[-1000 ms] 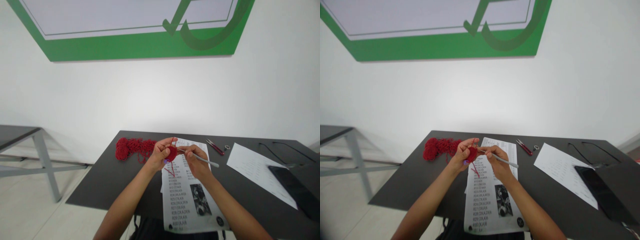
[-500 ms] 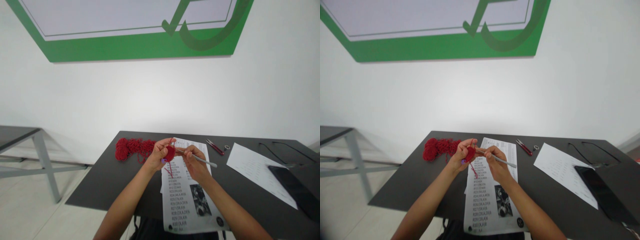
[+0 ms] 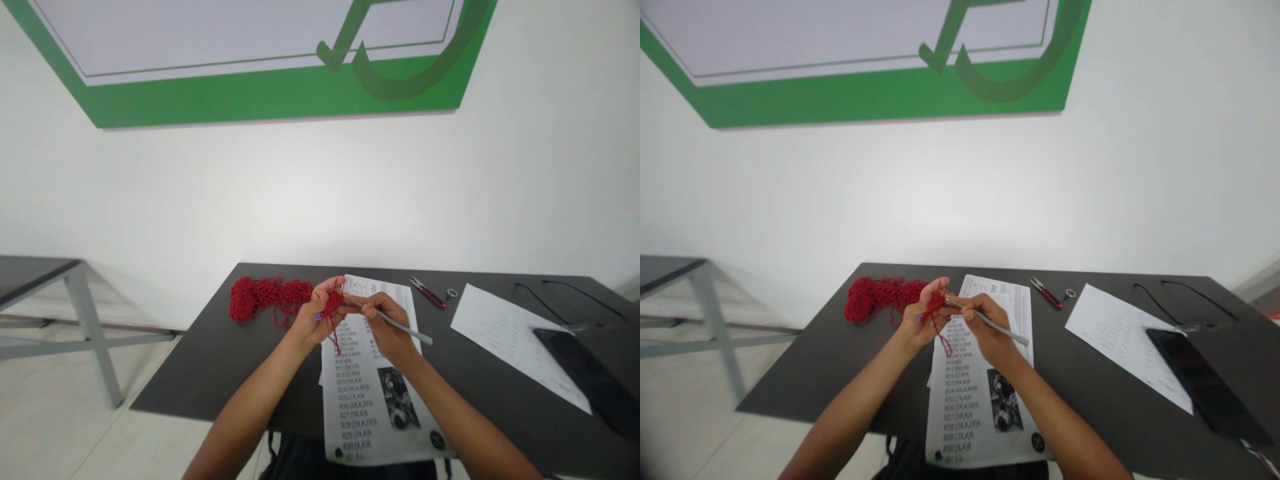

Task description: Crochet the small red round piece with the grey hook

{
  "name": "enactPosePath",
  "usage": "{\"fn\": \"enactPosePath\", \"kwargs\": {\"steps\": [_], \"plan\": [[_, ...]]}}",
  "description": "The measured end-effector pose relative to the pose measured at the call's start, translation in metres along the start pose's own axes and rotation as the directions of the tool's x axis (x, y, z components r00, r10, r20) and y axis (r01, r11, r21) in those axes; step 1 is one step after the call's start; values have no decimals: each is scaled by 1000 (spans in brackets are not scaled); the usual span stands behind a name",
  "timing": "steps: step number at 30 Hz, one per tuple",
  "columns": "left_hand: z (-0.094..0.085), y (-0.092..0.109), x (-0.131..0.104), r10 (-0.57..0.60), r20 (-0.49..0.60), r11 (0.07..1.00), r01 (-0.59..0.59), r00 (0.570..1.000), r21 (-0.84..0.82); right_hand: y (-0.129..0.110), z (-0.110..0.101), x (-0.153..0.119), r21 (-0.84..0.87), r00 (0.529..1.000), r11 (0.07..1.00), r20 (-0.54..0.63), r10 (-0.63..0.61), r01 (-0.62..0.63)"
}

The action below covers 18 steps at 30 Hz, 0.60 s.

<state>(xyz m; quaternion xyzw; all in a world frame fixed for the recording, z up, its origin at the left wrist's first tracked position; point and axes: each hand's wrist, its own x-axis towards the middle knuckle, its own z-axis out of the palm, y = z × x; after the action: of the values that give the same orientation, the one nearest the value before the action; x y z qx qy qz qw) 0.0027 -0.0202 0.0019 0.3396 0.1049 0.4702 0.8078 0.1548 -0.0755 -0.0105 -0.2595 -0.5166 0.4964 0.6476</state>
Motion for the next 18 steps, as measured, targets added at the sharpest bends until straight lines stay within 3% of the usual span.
{"fn": "enactPosePath", "kwargs": {"steps": [7,13,18], "plan": [[3,-7,-1,15,-3,999,-15,1000,31,3,1,8,224,1000,975,-30,6,1],[-3,-12,0,-2,10,999,2,1000,41,12,-5,12,392,988,911,-35,151,-125],[-6,-18,7,87,75,975,-100,993,196,10,-4,13,514,983,847,-35,180,-136]]}}
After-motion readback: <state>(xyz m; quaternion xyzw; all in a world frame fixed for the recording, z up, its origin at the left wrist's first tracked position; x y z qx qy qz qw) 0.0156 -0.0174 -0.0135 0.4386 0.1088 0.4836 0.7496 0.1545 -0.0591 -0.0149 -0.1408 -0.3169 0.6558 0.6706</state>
